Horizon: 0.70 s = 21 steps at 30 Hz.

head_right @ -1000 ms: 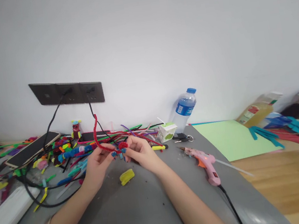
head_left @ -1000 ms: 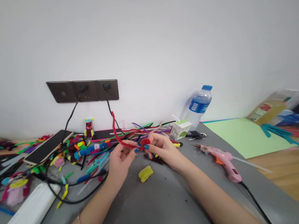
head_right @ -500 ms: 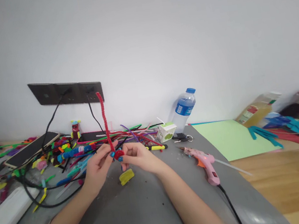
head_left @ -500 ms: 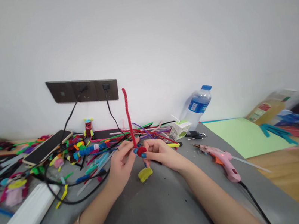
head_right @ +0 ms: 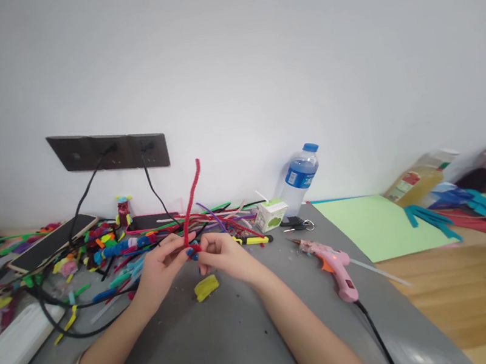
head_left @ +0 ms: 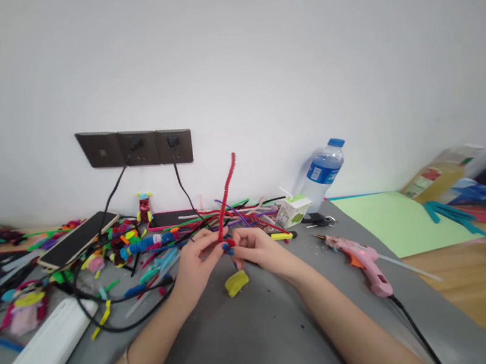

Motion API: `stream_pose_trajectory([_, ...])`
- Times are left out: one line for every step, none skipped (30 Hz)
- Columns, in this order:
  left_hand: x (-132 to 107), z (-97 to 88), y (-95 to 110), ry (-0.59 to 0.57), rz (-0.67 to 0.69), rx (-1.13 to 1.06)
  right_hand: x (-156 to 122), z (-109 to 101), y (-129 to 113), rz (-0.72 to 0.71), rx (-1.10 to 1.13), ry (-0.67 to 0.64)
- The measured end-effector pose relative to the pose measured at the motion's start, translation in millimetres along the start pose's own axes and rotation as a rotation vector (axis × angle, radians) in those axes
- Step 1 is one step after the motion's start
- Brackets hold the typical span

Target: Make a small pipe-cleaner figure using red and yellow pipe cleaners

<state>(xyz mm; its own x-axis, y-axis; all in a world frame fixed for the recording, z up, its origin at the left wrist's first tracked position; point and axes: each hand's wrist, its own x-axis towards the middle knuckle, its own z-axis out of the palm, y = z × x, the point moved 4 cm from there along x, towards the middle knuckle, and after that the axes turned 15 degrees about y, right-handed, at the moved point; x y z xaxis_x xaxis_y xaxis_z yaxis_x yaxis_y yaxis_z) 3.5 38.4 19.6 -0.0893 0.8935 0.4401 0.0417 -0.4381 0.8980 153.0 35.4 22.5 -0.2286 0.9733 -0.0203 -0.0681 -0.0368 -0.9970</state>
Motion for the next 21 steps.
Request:
stream_pose_trajectory([1, 0.0, -2, -0.001, -0.052, -0.016, 0, 0, 0, 0.002, -0.004, 0.003])
stream_pose_trajectory([1, 0.0, -5, -0.004, -0.107, -0.034, 0, 0, 1, 0.004, -0.010, 0.007])
stream_pose_trajectory([1, 0.1, -7, -0.010, -0.163, -0.053, 0, 0, 1, 0.007, -0.016, 0.010])
stream_pose_trajectory([1, 0.2, -10, -0.014, -0.217, -0.073, 1, -1, 2, 0.012, -0.026, 0.013])
stream_pose_trajectory([2, 0.1, -12, -0.014, -0.266, -0.090, 1, -1, 2, 0.016, -0.036, 0.014])
stream_pose_trajectory([2, -0.2, -14, -0.008, -0.306, -0.105, 1, -1, 3, 0.018, -0.048, 0.012])
stream_pose_trajectory([2, -0.5, -15, 0.001, -0.339, -0.115, 2, -1, 4, 0.015, -0.059, 0.012])
stream_pose_trajectory([2, -0.8, -16, 0.011, -0.366, -0.119, 3, -1, 4, 0.004, -0.064, 0.020])
stream_pose_trajectory([2, -1.0, -17, 0.020, -0.385, -0.119, 4, -2, 3, -0.017, -0.056, 0.046])
stream_pose_trajectory([2, -0.8, -18, 0.025, -0.396, -0.114, 6, -4, 2, -0.047, -0.033, 0.095])
stream_pose_trajectory([2, -0.2, -18, 0.023, -0.398, -0.107, 7, -7, 1, -0.081, 0.004, 0.163])
stream_pose_trajectory([1, 0.8, -18, 0.011, -0.393, -0.096, 8, -11, -1, -0.113, 0.052, 0.238])
stream_pose_trajectory([1, 2.1, -18, -0.007, -0.382, -0.084, 9, -14, -2, -0.133, 0.101, 0.305])
stream_pose_trajectory([0, 3.7, -18, -0.030, -0.370, -0.073, 10, -17, -3, -0.142, 0.140, 0.351])
stream_pose_trajectory([-2, 5.6, -18, -0.058, -0.360, -0.063, 10, -19, -3, -0.146, 0.163, 0.370])
stream_pose_trajectory([-4, 7.6, -18, -0.093, -0.352, -0.053, 10, -19, -4, -0.150, 0.171, 0.368])
stream_pose_trajectory([-6, 9.8, -18, -0.132, -0.344, -0.042, 9, -18, -5, -0.153, 0.164, 0.347])
stream_pose_trajectory([-8, 12.0, -18, -0.176, -0.334, -0.028, 8, -17, -6, -0.155, 0.145, 0.311])
stream_pose_trajectory([-10, 14.1, -17, -0.219, -0.321, -0.008, 7, -14, -7, -0.157, 0.119, 0.263])
stream_pose_trajectory([-12, 15.7, -17, -0.255, -0.307, 0.017, 5, -11, -7, -0.156, 0.088, 0.211])
stream_pose_trajectory([-14, 16.9, -17, -0.281, -0.295, 0.040, 4, -8, -7, -0.150, 0.052, 0.160])
